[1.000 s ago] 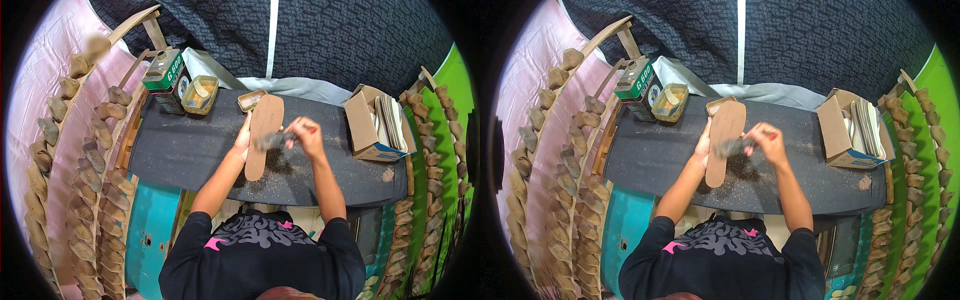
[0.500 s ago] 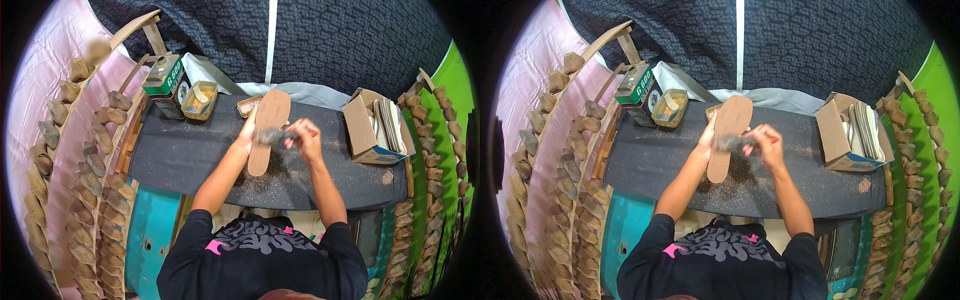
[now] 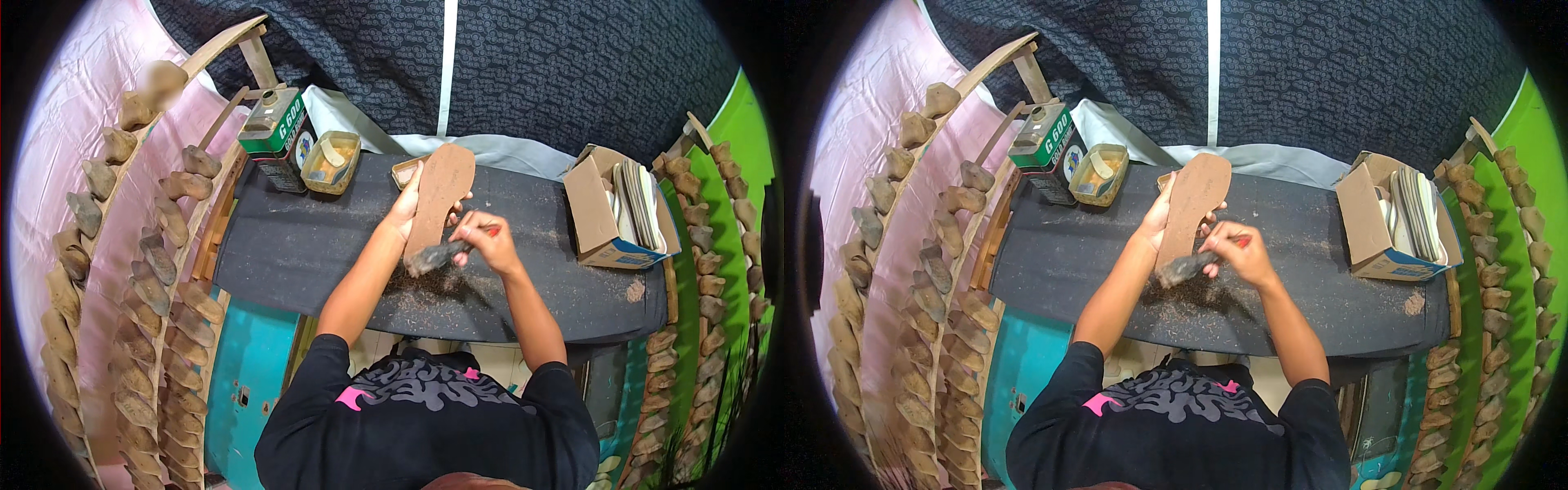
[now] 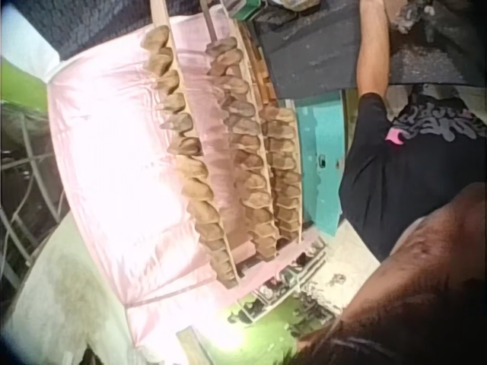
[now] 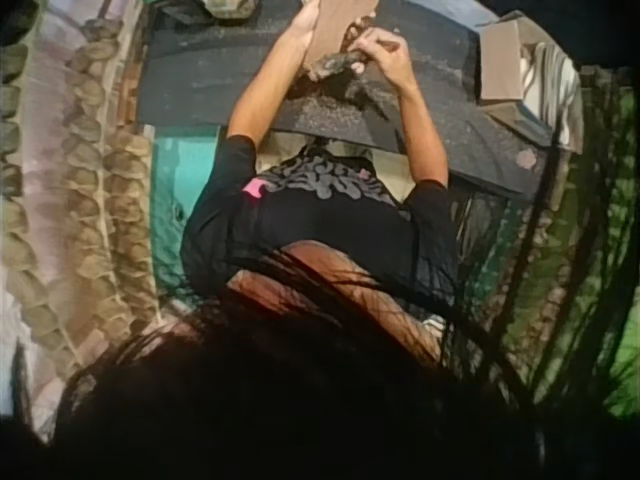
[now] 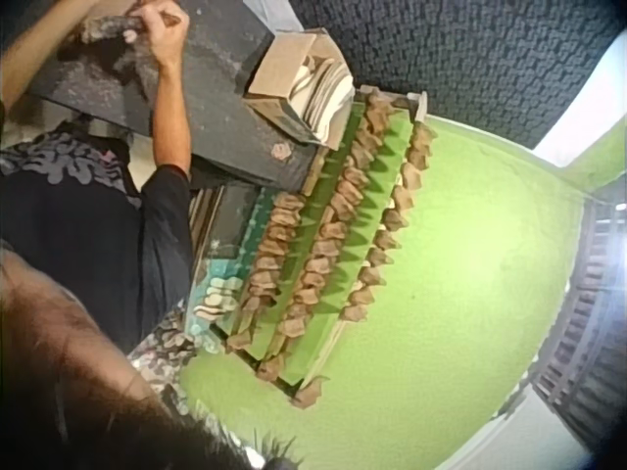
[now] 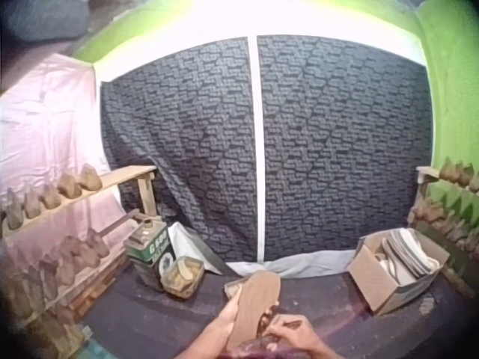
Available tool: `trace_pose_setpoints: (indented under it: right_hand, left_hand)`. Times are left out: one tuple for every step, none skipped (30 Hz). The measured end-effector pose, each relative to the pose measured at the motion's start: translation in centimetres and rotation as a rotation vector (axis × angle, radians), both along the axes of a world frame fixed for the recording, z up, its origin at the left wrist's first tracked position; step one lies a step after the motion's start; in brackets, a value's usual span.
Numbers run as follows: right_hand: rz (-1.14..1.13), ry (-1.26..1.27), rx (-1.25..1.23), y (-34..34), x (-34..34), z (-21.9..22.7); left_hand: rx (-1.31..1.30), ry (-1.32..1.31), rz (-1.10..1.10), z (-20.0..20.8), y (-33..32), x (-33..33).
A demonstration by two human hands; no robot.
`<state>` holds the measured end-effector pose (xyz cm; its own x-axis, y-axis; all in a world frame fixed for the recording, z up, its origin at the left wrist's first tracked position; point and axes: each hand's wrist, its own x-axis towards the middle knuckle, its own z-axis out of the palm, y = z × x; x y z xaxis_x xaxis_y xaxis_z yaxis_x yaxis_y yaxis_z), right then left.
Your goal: Applying adhesive to shoe insoles using a brush at a workbench.
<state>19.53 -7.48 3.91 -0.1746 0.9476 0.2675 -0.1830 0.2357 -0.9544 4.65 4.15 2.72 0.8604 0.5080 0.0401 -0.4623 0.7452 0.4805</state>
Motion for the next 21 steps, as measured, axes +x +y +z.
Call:
trace_pose_setpoints:
  right_hand:
    - [-0.081, 0.089, 0.010, 0.3, 0.4, 0.0]
    - [-0.163, 0.179, 0.021, 0.8, 0.8, 0.0]
    - [-0.272, 0.280, 0.050, 1.1, 1.0, -0.1]
    - [-0.305, 0.295, 0.074, 1.3, 1.1, -0.3]
    - [-0.234, 0.264, 0.072, 1.1, 0.8, -0.3]
    - [-0.164, 0.233, 0.072, 0.7, 0.6, -0.2]
    - [-0.073, 0.105, 0.046, 0.2, 0.5, 0.0]
    - [0.017, -0.024, 0.020, -0.4, 0.6, 0.1]
    - [-0.003, -0.043, 0.005, -0.6, 0.5, 0.0]
    - [-0.005, -0.043, 0.007, -0.4, 0.9, 0.1]
    - [-0.099, 0.045, 0.031, -0.2, 1.5, 0.3]
    - [-0.193, 0.132, 0.057, 0.0, 1.8, 0.5]
    - [-0.322, 0.254, 0.072, 0.2, 1.9, 0.6]
    - [-0.327, 0.256, 0.077, 0.2, 1.9, 0.6]
    - [-0.297, 0.240, 0.085, 0.2, 1.8, 0.3]
    - [-0.266, 0.224, 0.094, 0.1, 1.8, 0.0]
    - [-0.122, 0.148, 0.043, -0.2, 1.6, -0.2]
    - [-0.040, -0.021, 0.015, -0.7, 1.5, -0.5]
    - [-0.039, -0.024, 0.026, -0.7, 1.6, -0.7]
    - [-0.043, -0.028, 0.036, -0.7, 1.8, -0.9]
    - [-0.140, 0.089, 0.060, -0.5, 2.1, -0.9]
  left_hand:
    - [-0.001, 0.009, 0.002, 0.1, 0.0, 0.1]
    - [-0.002, 0.018, 0.002, 0.2, -0.1, 0.1]
    - [-0.004, 0.019, 0.000, 0.2, 0.0, 0.2]
    - [0.030, 0.047, 0.039, 0.3, 0.1, 0.3]
    - [0.064, 0.074, 0.080, 0.4, 0.2, 0.3]
    - [0.064, 0.075, 0.080, 0.4, 0.1, 0.1]
    - [0.047, 0.061, 0.055, 0.4, -0.1, -0.3]
    - [0.031, 0.046, 0.029, 0.5, -0.3, -0.5]
    - [0.042, 0.044, 0.042, 0.5, -0.4, -0.4]
    - [0.043, 0.044, 0.040, 0.6, -0.3, -0.4]
    - [0.035, 0.040, 0.046, 0.8, -0.4, -0.4]
    - [0.027, 0.036, 0.052, 1.0, -0.5, -0.3]
    - [0.029, 0.037, 0.049, 1.2, -0.8, -0.1]
    - [0.024, 0.101, 0.142, 2.0, -1.4, 0.3]
    - [0.019, 0.166, 0.236, 2.4, -1.7, 0.5]
    - [0.024, 0.166, 0.229, 1.6, -1.3, 0.3]
    - [0.019, 0.045, 0.105, 0.2, -0.5, -0.5]
    - [0.009, -0.073, -0.025, -0.2, -0.3, -0.9]
    - [0.011, -0.072, -0.026, -0.6, -0.3, -0.9]
    - [-0.022, -0.067, -0.013, -0.3, -0.6, -0.8]
    - [-0.056, -0.061, 0.002, 0.0, -0.8, -0.6]
